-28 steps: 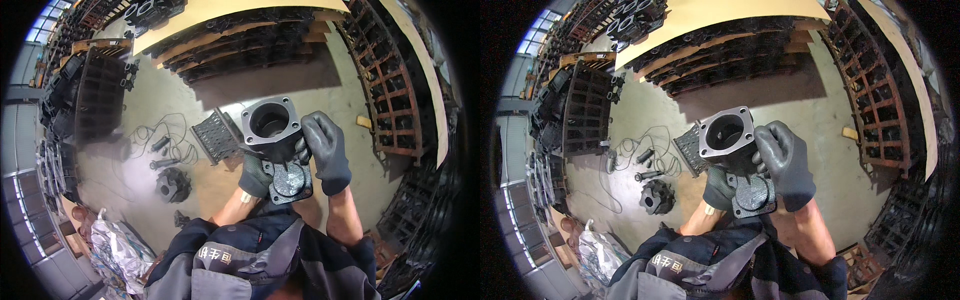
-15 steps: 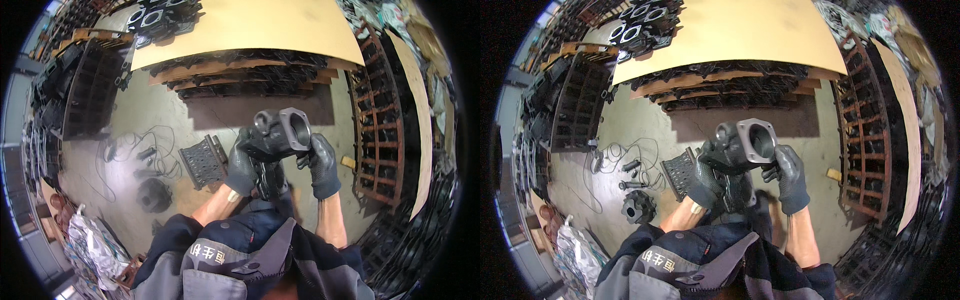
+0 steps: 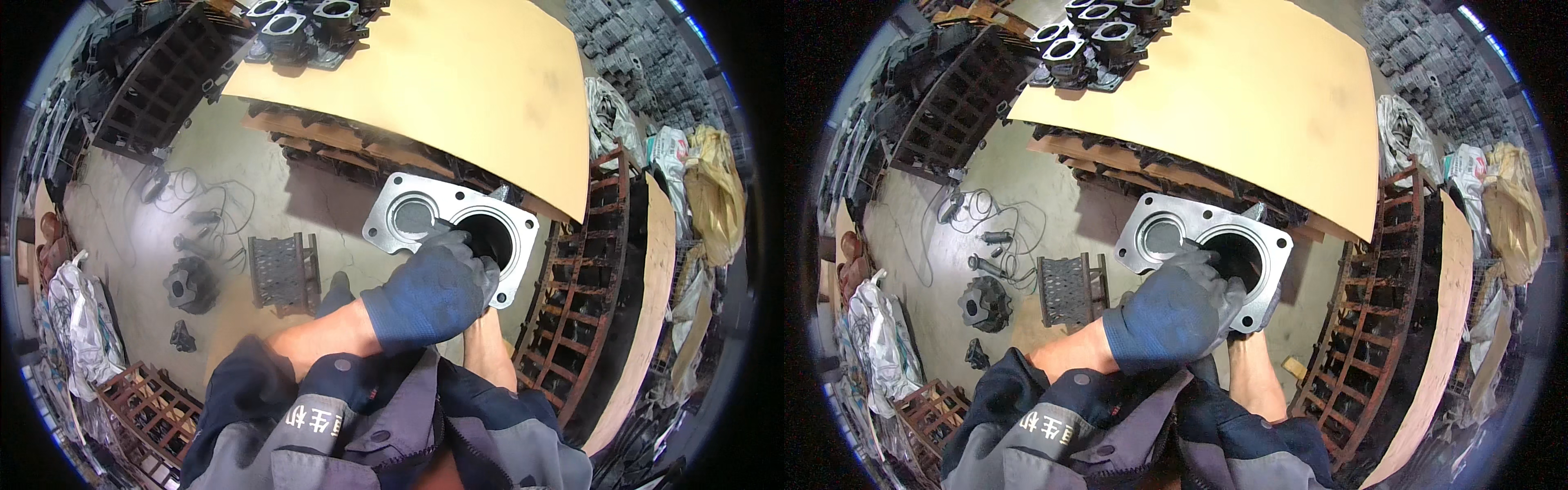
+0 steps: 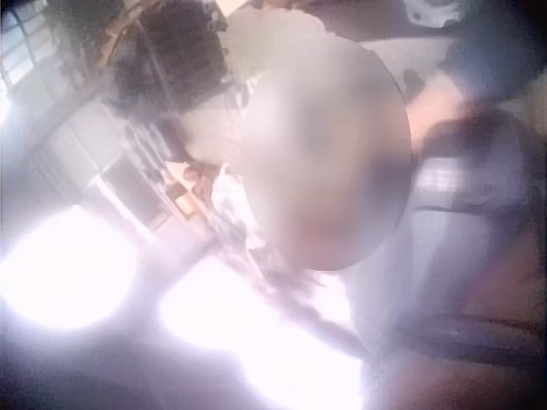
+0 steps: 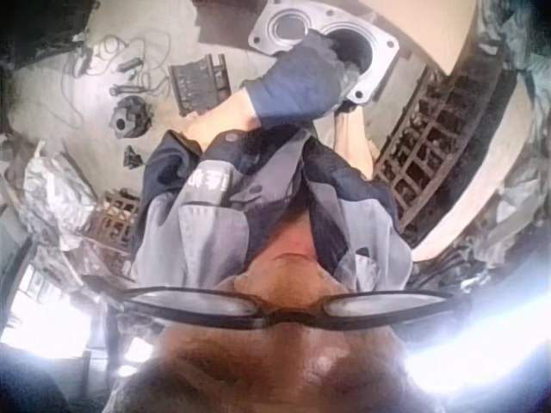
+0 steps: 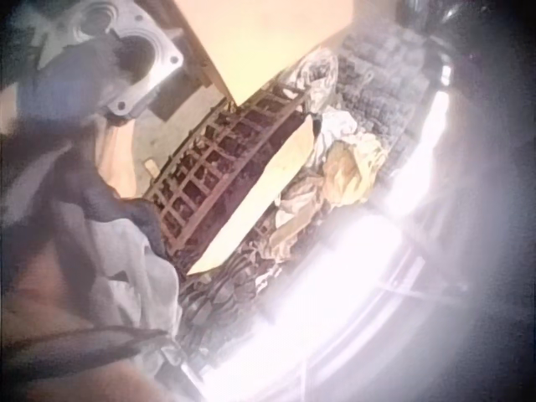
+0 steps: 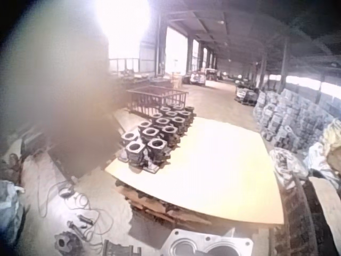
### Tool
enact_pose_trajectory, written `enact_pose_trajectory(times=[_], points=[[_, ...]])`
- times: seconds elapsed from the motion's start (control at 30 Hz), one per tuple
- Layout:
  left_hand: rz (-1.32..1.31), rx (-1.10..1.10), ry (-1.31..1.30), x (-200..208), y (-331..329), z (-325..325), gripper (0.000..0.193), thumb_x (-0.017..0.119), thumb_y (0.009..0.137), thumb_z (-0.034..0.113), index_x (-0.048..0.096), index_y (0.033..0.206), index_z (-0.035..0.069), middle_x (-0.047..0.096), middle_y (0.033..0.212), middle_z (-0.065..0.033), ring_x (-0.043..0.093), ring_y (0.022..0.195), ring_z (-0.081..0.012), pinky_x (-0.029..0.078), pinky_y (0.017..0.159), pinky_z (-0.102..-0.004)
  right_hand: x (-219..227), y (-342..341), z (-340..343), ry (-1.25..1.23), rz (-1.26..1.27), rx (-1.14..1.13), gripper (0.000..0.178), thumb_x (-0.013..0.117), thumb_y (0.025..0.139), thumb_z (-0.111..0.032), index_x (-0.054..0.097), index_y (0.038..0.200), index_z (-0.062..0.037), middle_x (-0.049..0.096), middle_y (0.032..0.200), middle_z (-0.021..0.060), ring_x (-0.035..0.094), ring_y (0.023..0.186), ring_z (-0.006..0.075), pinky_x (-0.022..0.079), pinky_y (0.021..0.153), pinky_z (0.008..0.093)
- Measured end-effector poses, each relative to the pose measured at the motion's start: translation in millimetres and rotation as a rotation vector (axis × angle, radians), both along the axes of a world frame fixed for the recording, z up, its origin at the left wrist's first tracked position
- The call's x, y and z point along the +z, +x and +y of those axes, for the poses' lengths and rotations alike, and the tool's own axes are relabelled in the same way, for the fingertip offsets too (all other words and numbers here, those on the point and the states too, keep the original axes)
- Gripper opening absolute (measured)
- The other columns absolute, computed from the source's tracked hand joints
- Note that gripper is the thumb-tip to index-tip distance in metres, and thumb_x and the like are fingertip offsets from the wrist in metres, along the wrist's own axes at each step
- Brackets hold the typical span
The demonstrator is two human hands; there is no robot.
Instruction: The person sits on the floor and uses a handheld angle grinder to smooth the surfaces of metal engine parts. They repeatedly pick up parts, grind them, inspect them, and place them on a nearby table.
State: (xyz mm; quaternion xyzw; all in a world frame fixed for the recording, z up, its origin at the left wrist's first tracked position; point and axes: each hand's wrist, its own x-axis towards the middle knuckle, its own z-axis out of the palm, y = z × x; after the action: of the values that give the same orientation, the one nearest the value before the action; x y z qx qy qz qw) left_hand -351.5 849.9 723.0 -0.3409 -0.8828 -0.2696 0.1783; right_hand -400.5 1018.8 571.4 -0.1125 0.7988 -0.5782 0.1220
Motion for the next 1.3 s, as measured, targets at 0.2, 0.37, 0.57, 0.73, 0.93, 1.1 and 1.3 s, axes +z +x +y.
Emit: enact_pose_trajectory(times=[0.2, 0.37, 0.57, 0.73, 0.93, 1.1, 1.3], points=[[-0.018, 0.040, -0.092, 4.2, -22.2, 43.8, 0.031, 0.065, 0.076, 0.019, 0.066, 0.095, -0.004, 0.064, 0.075, -0.0150, 0.063, 0.071, -0.0288, 0.051, 0.080, -0.0452, 9.8, -32.8, 25.6, -0.001, -0.015, 0.006, 0.025, 0.056, 0.096, -0.021, 0.061, 0.112, -0.0026, 0.067, 0.094, 0.0105, 0.064, 0.076, 0.0199, 0.053, 0.066, 0.0331], [-0.110, 0.076, -0.170, -2.8, -19.3, 53.1, 0.043, 0.064, 0.076, 0.027, 0.067, 0.105, -0.005, 0.067, 0.087, -0.0161, 0.063, 0.083, -0.0316, 0.048, 0.084, -0.0489, 6.1, -34.2, 35.5, -0.045, -0.080, 0.007, 0.024, 0.057, 0.095, -0.020, 0.062, 0.111, -0.0022, 0.067, 0.094, 0.0104, 0.065, 0.078, 0.0201, 0.053, 0.069, 0.0333], [-0.091, 0.184, 0.149, 5.0, -19.6, 60.6, 0.049, 0.067, 0.081, 0.030, 0.062, 0.116, -0.005, 0.067, 0.096, -0.0201, 0.064, 0.095, -0.0368, 0.049, 0.090, -0.0508, 14.6, -36.8, 54.8, -0.119, -0.173, -0.103, 0.023, 0.058, 0.093, -0.018, 0.063, 0.109, -0.0018, 0.068, 0.095, 0.0102, 0.065, 0.080, 0.0203, 0.054, 0.071, 0.0335], [-0.278, 0.392, 0.286, 8.4, -37.3, 49.5, 0.053, 0.073, 0.082, 0.034, 0.058, 0.117, -0.003, 0.063, 0.078, -0.0206, 0.061, 0.063, -0.0381, 0.047, 0.057, -0.0479, 21.1, -54.8, 46.0, -0.183, -0.183, -0.169, 0.021, 0.059, 0.092, -0.016, 0.064, 0.107, -0.0014, 0.068, 0.096, 0.0100, 0.065, 0.083, 0.0205, 0.054, 0.074, 0.0337], [-0.386, 0.472, 0.442, -2.9, -73.9, 3.1, 0.042, 0.073, 0.081, 0.025, 0.060, 0.113, 0.002, 0.064, 0.080, -0.0207, 0.062, 0.069, -0.0414, 0.049, 0.058, -0.0466, 33.0, -94.3, 8.6, -0.316, -0.136, -0.192, 0.020, 0.060, 0.091, -0.014, 0.065, 0.105, -0.0009, 0.069, 0.097, 0.0098, 0.066, 0.085, 0.0208, 0.054, 0.076, 0.0339], [-0.577, 0.379, 0.834, 7.9, -117.9, -43.5, 0.042, 0.072, 0.079, 0.012, 0.061, 0.118, 0.001, 0.064, 0.097, -0.0268, 0.067, 0.081, -0.0361, 0.053, 0.072, -0.0396, 33.6, -125.3, -21.5, -0.437, -0.118, -0.180, 0.019, 0.060, 0.090, -0.013, 0.066, 0.103, -0.0005, 0.069, 0.098, 0.0096, 0.066, 0.087, 0.0209, 0.054, 0.079, 0.0341], [-1.018, 0.130, 1.256, 1.2, -165.6, -78.2, 0.033, 0.066, 0.087, 0.004, 0.058, 0.117, -0.007, 0.065, 0.104, -0.0070, 0.057, 0.095, -0.0110, 0.048, 0.086, -0.0285, 39.6, -137.7, -29.5, -1.103, -0.581, -0.315, 0.041, 0.050, 0.100, -0.037, 0.060, 0.118, -0.0010, 0.066, 0.115, 0.0144, 0.064, 0.101, 0.0278, 0.053, 0.093, 0.0420]])
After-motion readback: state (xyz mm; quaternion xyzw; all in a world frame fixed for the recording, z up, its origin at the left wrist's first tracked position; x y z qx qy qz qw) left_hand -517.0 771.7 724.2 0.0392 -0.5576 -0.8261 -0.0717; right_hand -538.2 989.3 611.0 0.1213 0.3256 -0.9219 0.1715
